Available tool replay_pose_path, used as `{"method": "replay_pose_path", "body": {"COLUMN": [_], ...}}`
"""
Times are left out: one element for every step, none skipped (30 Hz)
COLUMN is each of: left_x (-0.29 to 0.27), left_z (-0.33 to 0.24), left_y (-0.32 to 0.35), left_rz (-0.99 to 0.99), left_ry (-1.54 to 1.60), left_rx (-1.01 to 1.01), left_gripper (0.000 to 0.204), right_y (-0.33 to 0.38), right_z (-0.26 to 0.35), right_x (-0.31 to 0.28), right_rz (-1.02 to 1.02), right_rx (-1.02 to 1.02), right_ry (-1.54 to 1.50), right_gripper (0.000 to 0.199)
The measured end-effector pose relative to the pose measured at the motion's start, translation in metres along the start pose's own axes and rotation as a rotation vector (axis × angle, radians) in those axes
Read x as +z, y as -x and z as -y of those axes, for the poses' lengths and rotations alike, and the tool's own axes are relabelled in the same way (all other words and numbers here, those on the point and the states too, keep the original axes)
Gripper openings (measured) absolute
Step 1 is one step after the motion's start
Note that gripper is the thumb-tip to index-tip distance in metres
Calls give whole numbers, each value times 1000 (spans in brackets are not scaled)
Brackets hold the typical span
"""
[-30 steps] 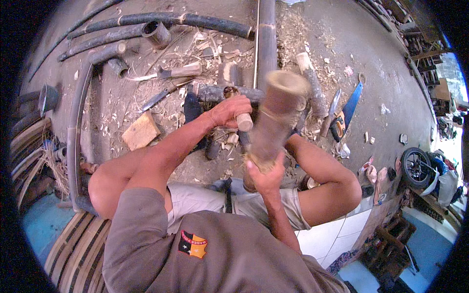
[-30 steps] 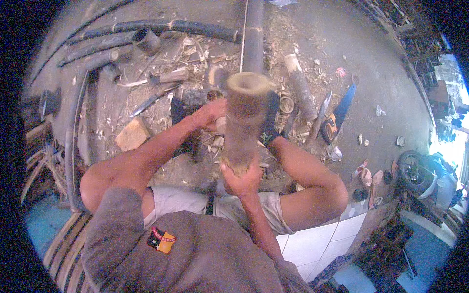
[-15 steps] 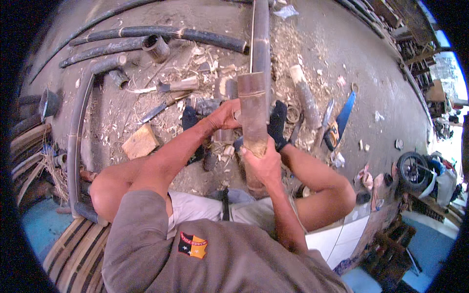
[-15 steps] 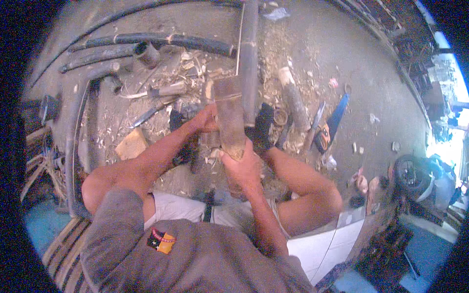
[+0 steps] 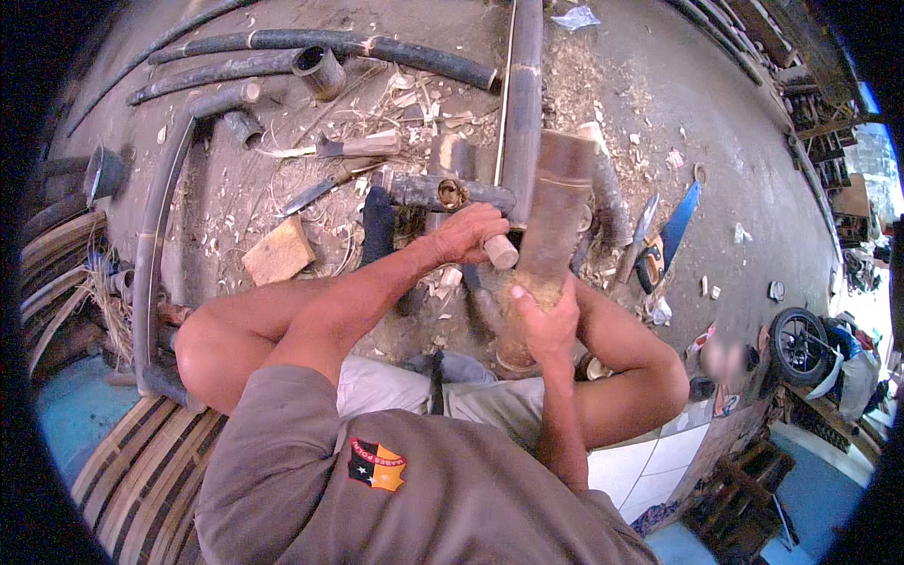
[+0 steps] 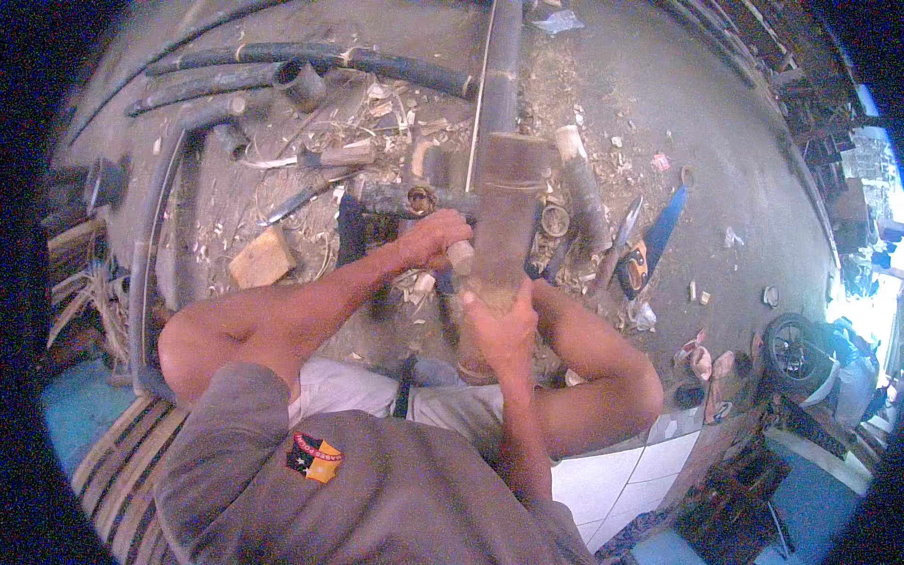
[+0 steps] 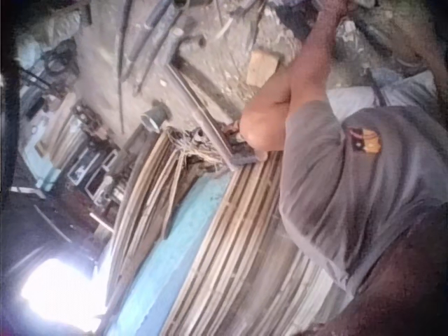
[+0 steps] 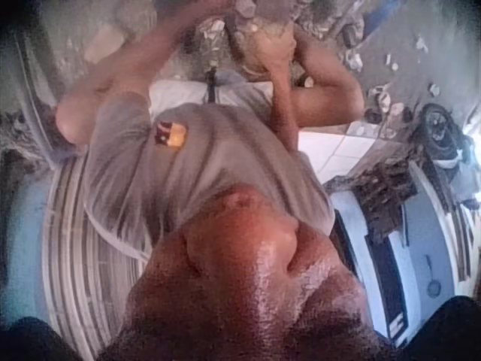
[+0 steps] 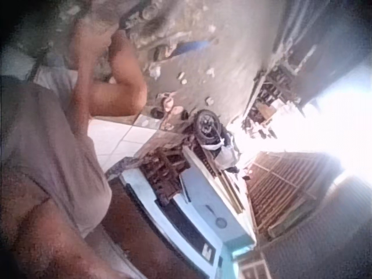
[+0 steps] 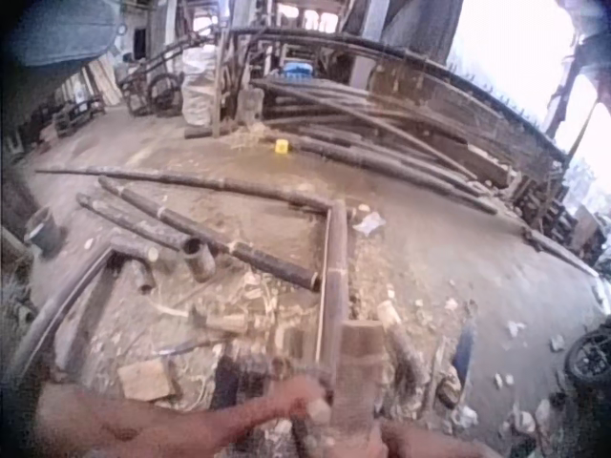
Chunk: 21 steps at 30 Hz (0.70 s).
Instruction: The person sits on the floor and uses a wooden mallet to repeatedly strike a short bamboo segment held against a larger bamboo frame. They periodically rotate the segment and tap it to shape the end, then insert it into a joint in the frame.
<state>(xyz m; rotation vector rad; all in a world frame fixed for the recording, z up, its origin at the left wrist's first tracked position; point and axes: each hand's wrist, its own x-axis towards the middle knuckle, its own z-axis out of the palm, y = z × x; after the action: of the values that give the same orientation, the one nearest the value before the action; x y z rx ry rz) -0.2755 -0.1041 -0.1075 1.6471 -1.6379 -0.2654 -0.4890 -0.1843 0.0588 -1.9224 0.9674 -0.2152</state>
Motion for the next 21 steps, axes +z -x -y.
{"method": "replay_pose_path", "body": {"left_x": [6,6,2,0,-2,-3,-3,-4,-4,-4,-5,-5,-6,-6,-7,-6,-5,-5,-3,-1,2], "left_z": [-4,-13,-22,-21,-20,-19,-18,-16,-14,-13,-11,-10,-10,-11,-11,-11,-12,-13,-12,-10,-8], "left_y": [-1,-7,-6,-6,-7,-8,-7,-5,-4,-4,-3,-2,-2,-2,-2,-1,2,4,5,5,5], "left_rz": [-74,-149,-250,-271,-291,-312,-341,-371,-400,-407,-413,-420,-416,-413,-409,-404,-398,-393,-402,-413,-425], "left_ry": [3,9,64,65,67,69,47,26,4,-1,-7,-14,4,21,38,40,42,43,42,42,43], "left_rx": [-1,5,-8,-14,-20,-26,-15,-4,7,6,4,2,-4,-11,-18,-29,-39,-49,-47,-44,-40], "left_gripper": [33,33,34,35,36,36,37,37,37,37,37,37,36,36,35,35,35,35,36,37,37], "right_y": [2,6,11,12,14,17,20,22,23,24,25,26,27,27,28,28,29,29,29,29,28], "right_z": [-18,-21,-22,-20,-19,-19,-20,-20,-18,-17,-16,-17,-19,-18,-15,-9,-5,-6,-9,-12,-24], "right_x": [-3,-8,-12,-15,-19,-21,-22,-23,-23,-23,-22,-20,-18,-16,-14,-13,-12,-9,-5,-1,11], "right_rz": [-6,-23,-40,-46,-43,-27,-11,4,21,35,49,40,32,24,29,32,35,17,-1,-21,-54], "right_rx": [18,29,39,34,12,32,55,77,85,95,105,72,38,4,-1,-6,-11,-49,-86,-124,-178], "right_ry": [-28,-79,-130,-184,-144,-84,-25,33,52,70,88,85,85,84,54,23,-8,-15,-23,-27,-12], "right_gripper": [53,60,67,74,73,73,73,72,73,73,73,69,66,63,64,65,66,67,69,70,71]}}
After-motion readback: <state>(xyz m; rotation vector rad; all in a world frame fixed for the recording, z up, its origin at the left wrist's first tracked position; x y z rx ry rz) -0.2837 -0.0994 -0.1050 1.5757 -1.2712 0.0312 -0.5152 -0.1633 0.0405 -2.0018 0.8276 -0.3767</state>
